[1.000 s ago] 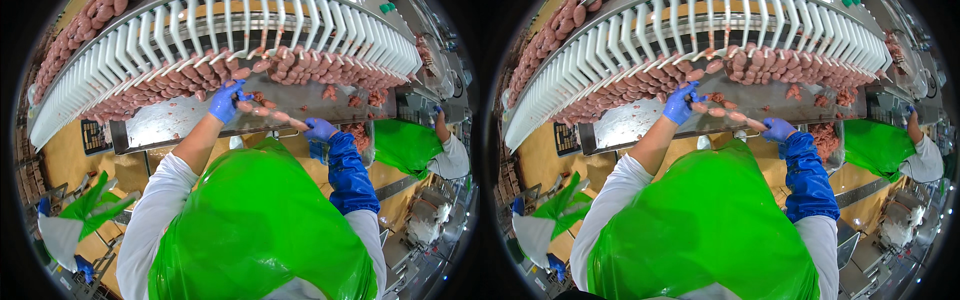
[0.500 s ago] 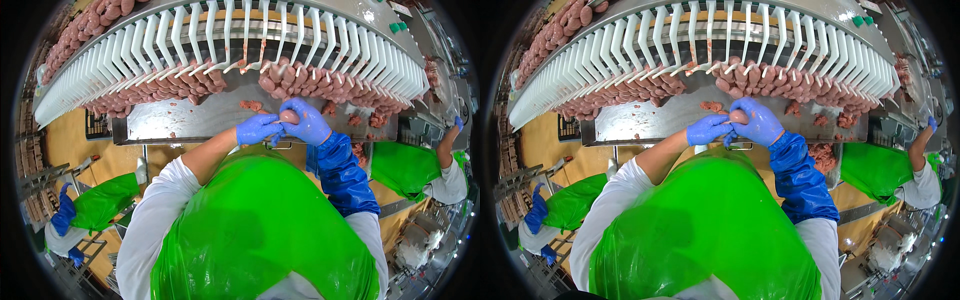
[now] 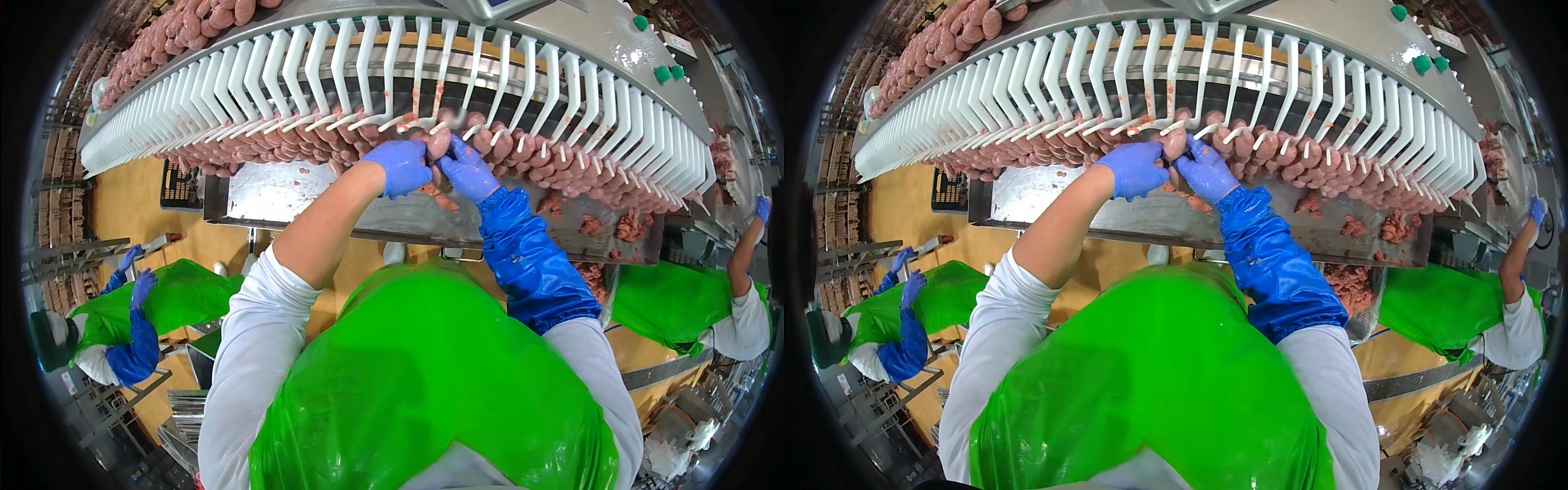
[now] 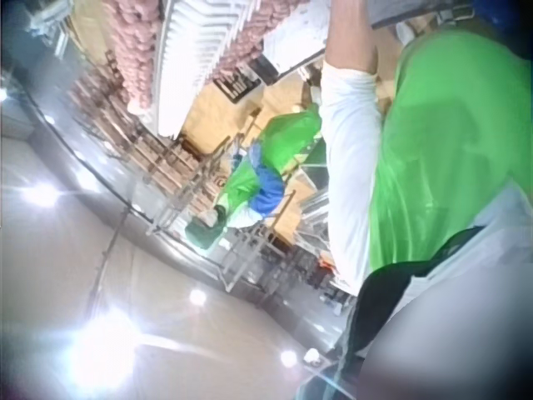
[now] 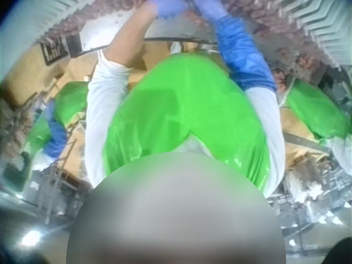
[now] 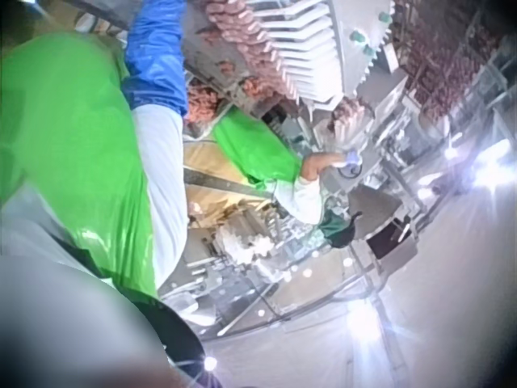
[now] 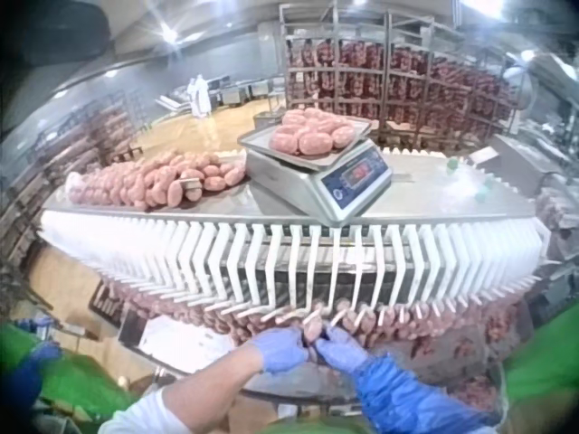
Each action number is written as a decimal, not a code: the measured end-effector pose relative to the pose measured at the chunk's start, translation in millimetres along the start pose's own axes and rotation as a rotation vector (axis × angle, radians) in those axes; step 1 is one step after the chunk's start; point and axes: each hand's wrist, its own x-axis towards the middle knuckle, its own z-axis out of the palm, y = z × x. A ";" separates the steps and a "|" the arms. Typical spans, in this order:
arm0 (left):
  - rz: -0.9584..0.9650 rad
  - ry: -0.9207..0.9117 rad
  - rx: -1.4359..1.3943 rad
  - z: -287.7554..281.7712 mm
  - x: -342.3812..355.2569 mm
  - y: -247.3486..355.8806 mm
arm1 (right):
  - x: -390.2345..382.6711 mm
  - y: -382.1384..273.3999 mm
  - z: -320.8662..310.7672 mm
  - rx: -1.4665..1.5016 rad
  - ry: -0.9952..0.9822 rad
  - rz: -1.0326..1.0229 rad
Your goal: The person stands at a conveyor belt in a meat processing facility, wearing gloves and a green apron. They repeatedly pick up links of raw sausage from the moving belt, separate them, and place them into a black plastic crate. The person continues this process throughout the clip.
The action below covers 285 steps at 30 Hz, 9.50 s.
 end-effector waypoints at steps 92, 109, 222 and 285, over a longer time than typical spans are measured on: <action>0.931 0.302 -0.429 182.1 82.7 261.2 | -196.2 -21.6 -286.7 0.068 -0.225 0.135; 0.237 -0.089 -0.883 176.8 8.3 134.6 | -145.8 66.5 -286.7 -1.083 -0.344 -0.002; 0.132 0.544 -1.398 419.6 -221.3 56.8 | -299.8 11.2 -119.2 0.077 -0.781 -0.135; 0.352 0.055 -0.963 285.5 131.0 351.2 | -251.7 -37.6 -416.6 -0.250 0.037 -0.215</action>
